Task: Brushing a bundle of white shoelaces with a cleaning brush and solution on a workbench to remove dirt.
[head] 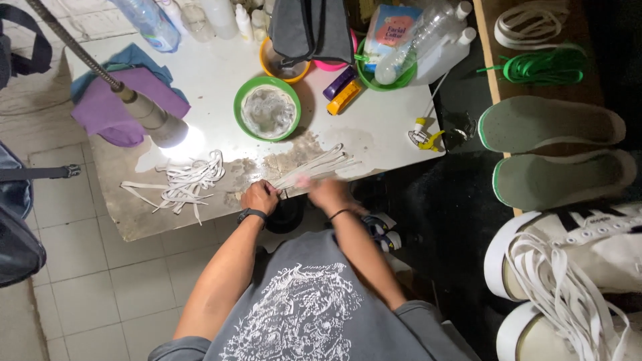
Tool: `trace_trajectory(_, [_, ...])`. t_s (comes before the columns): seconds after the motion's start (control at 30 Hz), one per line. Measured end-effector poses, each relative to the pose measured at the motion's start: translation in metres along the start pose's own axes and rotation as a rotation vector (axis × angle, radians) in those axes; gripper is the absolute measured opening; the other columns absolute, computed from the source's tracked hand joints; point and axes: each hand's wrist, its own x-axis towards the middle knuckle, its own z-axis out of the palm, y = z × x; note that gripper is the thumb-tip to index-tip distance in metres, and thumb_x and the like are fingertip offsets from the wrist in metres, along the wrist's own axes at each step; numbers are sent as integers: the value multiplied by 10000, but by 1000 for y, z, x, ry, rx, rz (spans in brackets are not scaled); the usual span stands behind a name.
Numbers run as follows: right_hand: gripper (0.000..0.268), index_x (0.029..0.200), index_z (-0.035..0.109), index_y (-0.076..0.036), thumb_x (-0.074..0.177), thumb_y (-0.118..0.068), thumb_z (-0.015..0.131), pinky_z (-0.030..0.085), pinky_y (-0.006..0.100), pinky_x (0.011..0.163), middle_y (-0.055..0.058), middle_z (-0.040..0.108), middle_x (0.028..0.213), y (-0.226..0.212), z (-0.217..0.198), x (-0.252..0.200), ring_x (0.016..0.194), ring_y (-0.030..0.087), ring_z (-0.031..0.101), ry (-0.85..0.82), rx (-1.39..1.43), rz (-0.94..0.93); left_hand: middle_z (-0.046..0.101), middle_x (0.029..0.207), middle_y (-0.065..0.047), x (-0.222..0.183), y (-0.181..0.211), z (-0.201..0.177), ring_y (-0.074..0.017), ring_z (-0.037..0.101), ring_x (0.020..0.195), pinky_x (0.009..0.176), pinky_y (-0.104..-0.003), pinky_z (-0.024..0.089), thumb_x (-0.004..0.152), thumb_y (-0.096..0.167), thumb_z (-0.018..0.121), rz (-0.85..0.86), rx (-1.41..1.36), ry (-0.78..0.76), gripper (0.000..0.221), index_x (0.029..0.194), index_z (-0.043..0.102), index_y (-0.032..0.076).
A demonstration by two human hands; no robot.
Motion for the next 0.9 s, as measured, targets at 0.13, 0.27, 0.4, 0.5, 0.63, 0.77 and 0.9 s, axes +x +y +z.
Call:
trace_trajectory(0.13, [791,1005,773,75,932,-657,482,554,524,879,274,753,999,82,-38,48,1113,430,686,179,29,132,758,904,-107,-5,-8,5,-353,740,1029,877,-461,542,876,334,696,-7,-32,6,170,855,698,166])
trace_trajectory(0.27, [684,976,788,-18,983,-609,443,588,489,835,223,762,930,19,-23,26,1037,399,722,162,-20,83,757,933,-117,7,-6,5,-359,734,1055,913,-467,528,901,331,659,4,-5,17,173,885,707,166])
trace_trajectory(0.4, [570,930,814,-52,956,-535,513,568,517,893,199,778,943,27,41,37,1095,402,707,25,10,-28,759,949,-107,3,-6,5,-359,730,1071,922,-461,525,881,334,704,-1,-9,-14,161,892,709,174])
trace_trajectory(0.5, [745,987,790,15,928,-665,492,565,499,877,228,767,987,80,-37,37,1093,396,702,185,-53,183,755,945,-98,4,-7,7,-355,726,1074,916,-461,522,884,349,710,-12,-21,-17,173,879,701,177])
trace_trajectory(0.63, [655,989,784,21,963,-582,532,576,480,855,239,769,989,48,-41,39,1053,400,723,271,-89,215,748,953,-117,6,-4,5,-363,724,1072,922,-472,526,906,332,680,-6,-20,-3,173,895,702,161])
trace_trajectory(0.77, [621,909,808,-59,983,-566,457,569,516,867,197,768,900,6,17,15,1050,411,711,68,-37,-42,746,942,-104,1,-6,5,-356,730,1055,916,-472,524,912,358,667,-3,1,-9,187,901,696,174])
trace_trajectory(0.9, [783,1022,771,57,893,-684,552,556,518,919,279,748,1041,87,-19,58,1129,417,688,174,-43,174,741,953,-111,-1,-5,3,-362,726,1065,929,-475,524,907,363,683,9,-9,-16,201,920,694,162])
